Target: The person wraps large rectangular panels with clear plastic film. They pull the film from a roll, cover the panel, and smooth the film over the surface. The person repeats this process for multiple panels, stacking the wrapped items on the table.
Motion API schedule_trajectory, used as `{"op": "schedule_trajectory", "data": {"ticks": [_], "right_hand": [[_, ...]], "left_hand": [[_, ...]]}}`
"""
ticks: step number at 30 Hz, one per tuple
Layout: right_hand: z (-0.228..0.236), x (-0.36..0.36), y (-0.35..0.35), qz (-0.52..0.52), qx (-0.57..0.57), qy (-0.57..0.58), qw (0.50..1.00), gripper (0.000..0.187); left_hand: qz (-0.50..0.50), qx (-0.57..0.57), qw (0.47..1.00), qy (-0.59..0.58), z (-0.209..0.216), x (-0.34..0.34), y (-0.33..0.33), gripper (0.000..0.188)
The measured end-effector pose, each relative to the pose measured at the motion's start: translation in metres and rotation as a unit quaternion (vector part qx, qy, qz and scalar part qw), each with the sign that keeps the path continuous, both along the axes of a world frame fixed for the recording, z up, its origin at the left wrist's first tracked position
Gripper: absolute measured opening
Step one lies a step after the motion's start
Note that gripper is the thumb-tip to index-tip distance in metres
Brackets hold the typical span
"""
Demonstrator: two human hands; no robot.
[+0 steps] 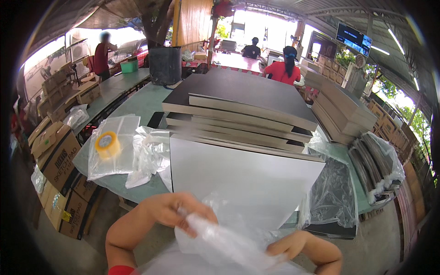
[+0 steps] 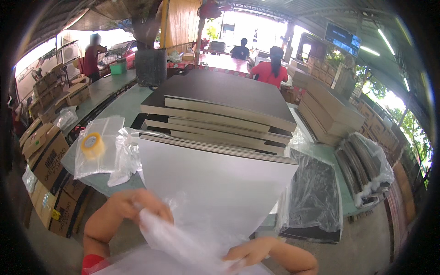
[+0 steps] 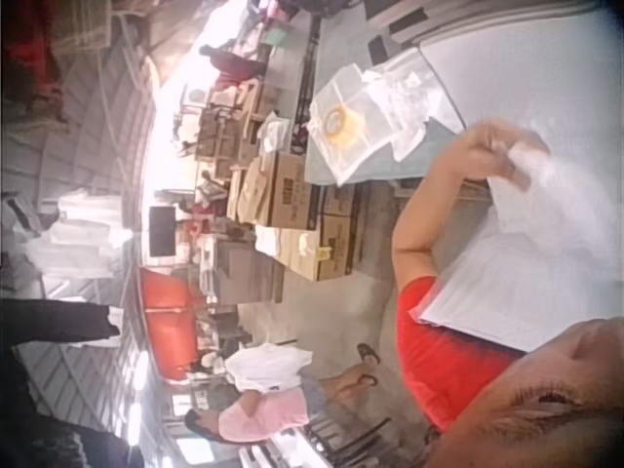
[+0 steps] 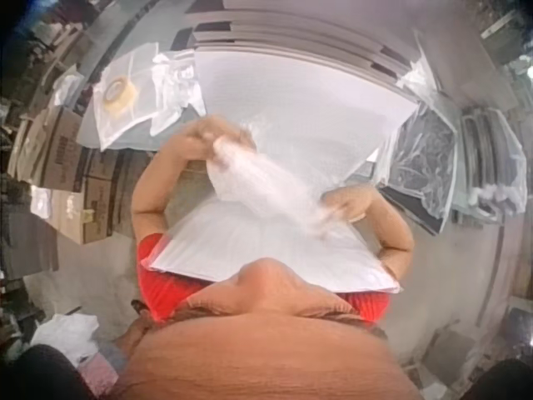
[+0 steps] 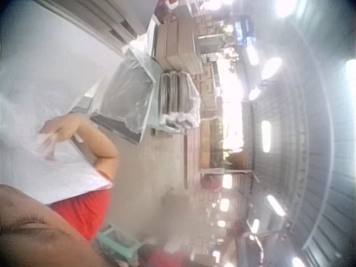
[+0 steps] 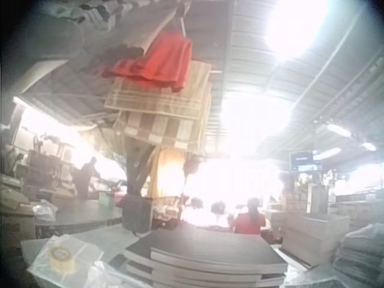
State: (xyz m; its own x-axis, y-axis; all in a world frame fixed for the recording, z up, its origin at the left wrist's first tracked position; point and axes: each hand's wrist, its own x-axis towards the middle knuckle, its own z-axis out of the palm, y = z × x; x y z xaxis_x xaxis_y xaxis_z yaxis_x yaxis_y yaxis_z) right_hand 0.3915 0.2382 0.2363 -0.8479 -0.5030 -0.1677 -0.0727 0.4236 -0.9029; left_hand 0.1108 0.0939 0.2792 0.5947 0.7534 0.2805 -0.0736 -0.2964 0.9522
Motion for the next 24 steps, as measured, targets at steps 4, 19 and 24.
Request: {"op": "schedule_trajectory", "data": {"ticks": [4,19,24], "right_hand": [[0.034,0.015,0.018,-0.190,0.491,-0.148,0.837,0.027],[0.116,0.066,0.004,-0.472,0.662,-0.105,0.572,0.019],[0.101,0.075,0.018,-0.413,0.616,0.317,0.592,0.017]], "left_hand": [[-0.088,0.020,0.915,0.393,0.001,0.036,-0.019,0.009],[0.137,0.297,0.760,0.561,0.020,0.042,-0.042,0.024],[0.096,0.039,0.768,0.632,0.004,0.024,-0.029,0.027]]}}
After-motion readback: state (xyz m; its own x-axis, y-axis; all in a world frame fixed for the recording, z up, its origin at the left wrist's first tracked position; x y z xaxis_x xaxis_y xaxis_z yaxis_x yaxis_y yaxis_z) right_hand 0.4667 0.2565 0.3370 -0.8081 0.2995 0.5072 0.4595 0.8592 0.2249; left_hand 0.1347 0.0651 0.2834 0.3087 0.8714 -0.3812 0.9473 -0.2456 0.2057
